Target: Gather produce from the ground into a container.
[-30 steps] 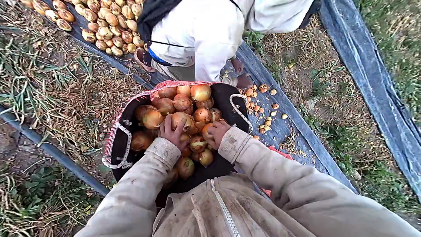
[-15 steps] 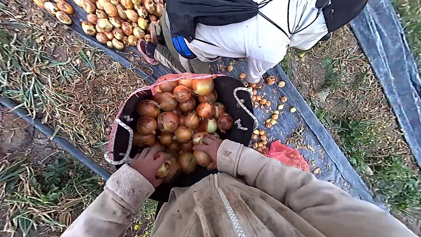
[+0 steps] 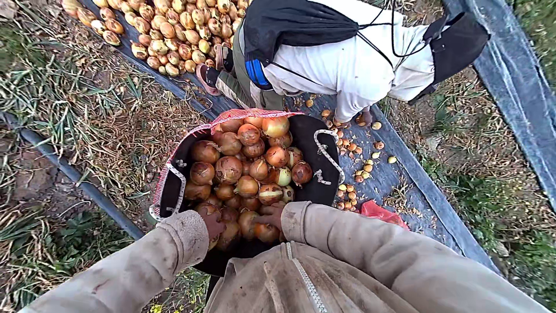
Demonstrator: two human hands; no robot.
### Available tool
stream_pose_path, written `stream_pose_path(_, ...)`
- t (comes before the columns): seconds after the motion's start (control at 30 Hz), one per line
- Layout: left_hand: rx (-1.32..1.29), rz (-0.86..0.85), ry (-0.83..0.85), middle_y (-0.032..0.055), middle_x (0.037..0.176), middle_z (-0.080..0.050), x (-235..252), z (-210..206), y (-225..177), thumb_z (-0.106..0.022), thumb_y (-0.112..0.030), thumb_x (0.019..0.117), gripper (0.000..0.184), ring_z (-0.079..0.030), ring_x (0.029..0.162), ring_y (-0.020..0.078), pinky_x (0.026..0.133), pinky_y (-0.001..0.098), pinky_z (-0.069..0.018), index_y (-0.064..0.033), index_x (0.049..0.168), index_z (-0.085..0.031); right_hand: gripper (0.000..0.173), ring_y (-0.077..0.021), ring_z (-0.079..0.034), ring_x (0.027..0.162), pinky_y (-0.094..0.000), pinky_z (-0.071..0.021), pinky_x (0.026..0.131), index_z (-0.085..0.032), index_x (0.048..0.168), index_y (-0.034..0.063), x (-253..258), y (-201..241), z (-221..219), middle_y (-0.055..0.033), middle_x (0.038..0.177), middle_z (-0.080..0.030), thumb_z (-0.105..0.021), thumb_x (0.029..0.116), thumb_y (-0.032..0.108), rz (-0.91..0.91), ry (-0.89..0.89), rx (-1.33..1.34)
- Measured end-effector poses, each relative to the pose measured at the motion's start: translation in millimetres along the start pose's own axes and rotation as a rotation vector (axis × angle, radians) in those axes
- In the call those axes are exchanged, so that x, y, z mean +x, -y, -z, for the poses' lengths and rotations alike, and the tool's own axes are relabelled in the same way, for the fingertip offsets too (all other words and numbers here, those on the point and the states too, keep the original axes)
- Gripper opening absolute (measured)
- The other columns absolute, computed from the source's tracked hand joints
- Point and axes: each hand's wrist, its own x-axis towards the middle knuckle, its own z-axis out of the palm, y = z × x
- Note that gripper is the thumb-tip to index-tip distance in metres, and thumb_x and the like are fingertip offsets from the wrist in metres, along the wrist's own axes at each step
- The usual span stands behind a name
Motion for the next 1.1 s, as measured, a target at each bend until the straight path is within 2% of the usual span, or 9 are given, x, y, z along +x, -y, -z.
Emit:
stream_pose_path(0.13, 0.0, 0.008, -0.362, 0.018, 0.161, -0.038, -3, 2, 4, -0.075, -0.02, 0.0904, 0.064, -0.03, 0.149, 0.0479, 0.112, 0.0684, -0.0338, -0.0223, 0.15, -0.052, 0.071, -0.0356, -0.037, 0.15, -0.0518, -0.0284, 0.123, -0.047, 0.155, 0.0154, -54, 13, 34, -0.0173, 0.159, -0.043, -0.075, 0.0907, 0.003, 0.003, -0.098, -0.078)
stream_pose_path(0.23, -0.069, -0.055, -0.488, 0.0163, 0.17, -0.024, 31, -14, 0, -0.07, -0.031, 0.0966, 0.068, -0.013, 0.156, 0.0478, 0.119, 0.0727, -0.0134, -0.027, 0.158, -0.042, 0.07, -0.0403, -0.048, 0.141, -0.056, -0.0367, 0.118, -0.051, 0.152, 0.0103, -60, -17, 56, -0.0225, 0.151, -0.051, -0.081, 0.089, 0.015, -0.061, -0.272, -0.1)
stream_pose_path(0.33, 0.007, -0.037, -0.332, 0.0165, 0.173, -0.01, 46, 10, -8, -0.053, -0.044, 0.1059, 0.064, -0.003, 0.157, 0.0476, 0.118, 0.0757, -0.0005, -0.0211, 0.162, -0.033, 0.05, -0.044, -0.047, 0.14, -0.0561, -0.0363, 0.118, -0.059, 0.142, -0.0002, -65, -39, 88, -0.0243, 0.147, -0.054, -0.072, 0.0954, 0.014, -0.161, -0.476, -0.212)
stream_pose_path(0.47, -0.002, -0.065, -0.546, 0.0188, 0.161, -0.041, 52, 2, 0, -0.056, -0.029, 0.1052, 0.049, -0.035, 0.149, 0.0451, 0.116, 0.0699, -0.0238, -0.015, 0.152, -0.051, 0.041, -0.0504, -0.031, 0.148, -0.0631, -0.0311, 0.117, -0.059, 0.141, -0.003, -39, -49, 108, -0.0274, 0.156, -0.043, -0.06, 0.0998, 0.003, -0.269, -0.43, -0.265)
stream_pose_path(0.6, -0.12, -0.048, -0.683, 0.0213, 0.155, -0.047, 50, -8, 13, -0.066, -0.039, 0.0983, 0.058, -0.041, 0.144, 0.0466, 0.113, 0.0683, -0.0319, -0.0142, 0.149, -0.055, 0.037, -0.0485, -0.019, 0.154, -0.0616, -0.0233, 0.122, -0.059, 0.139, -0.0058, -13, -50, 115, -0.0237, 0.164, -0.033, -0.041, 0.1064, -0.002, -0.379, -0.381, -0.174)
stream_pose_path(0.73, -0.219, 0.027, -0.692, 0.0216, 0.155, -0.046, 48, -9, 22, -0.067, -0.048, 0.0968, 0.068, -0.041, 0.145, 0.0439, 0.115, 0.0598, -0.0351, -0.0091, 0.15, -0.051, 0.042, -0.0438, -0.038, 0.147, -0.0537, -0.0214, 0.123, -0.052, 0.145, -0.0069, -13, -55, 104, -0.0267, 0.153, -0.048, -0.049, 0.1054, 0.006, -0.327, -0.271, -0.279)
stream_pose_path(0.87, -0.337, -0.073, -0.953, 0.0253, 0.14, -0.059, 61, -19, 30, -0.065, -0.032, 0.1006, 0.046, -0.056, 0.13, 0.0457, 0.11, 0.0582, -0.0436, 0.0007, 0.132, -0.065, 0.044, -0.0359, -0.04, 0.149, -0.045, -0.0275, 0.123, -0.043, 0.149, -0.0094, -36, -37, 123, -0.0282, 0.156, -0.044, -0.043, 0.1108, 0.012, -0.382, -0.432, 0.287)
stream_pose_path(1.0, -0.376, -0.123, -1.019, 0.0237, 0.133, -0.065, 64, -4, 21, -0.059, -0.021, 0.1023, 0.035, -0.061, 0.126, 0.041, 0.109, 0.0548, -0.0467, 0.0029, 0.126, -0.069, 0.041, -0.0352, -0.057, 0.13, -0.0465, -0.044, 0.11, -0.054, 0.138, -0.0056, -57, 3, 165, -0.0246, 0.14, -0.058, -0.06, 0.1038, 0.015, -0.379, -0.593, 0.064)
stream_pose_path(1.1, -0.37, -0.2, -1.049, 0.0226, 0.134, -0.064, 79, 18, 0, -0.061, -0.018, 0.1019, 0.034, -0.058, 0.13, 0.0392, 0.112, 0.052, -0.045, 0.0014, 0.129, -0.067, 0.087, -0.0442, -0.05, 0.137, -0.0582, -0.0418, 0.113, -0.046, 0.151, 0.0007, -29, -3, 145, -0.0306, 0.152, -0.045, -0.085, 0.0839, 0.04, -0.341, -0.706, 0.08)
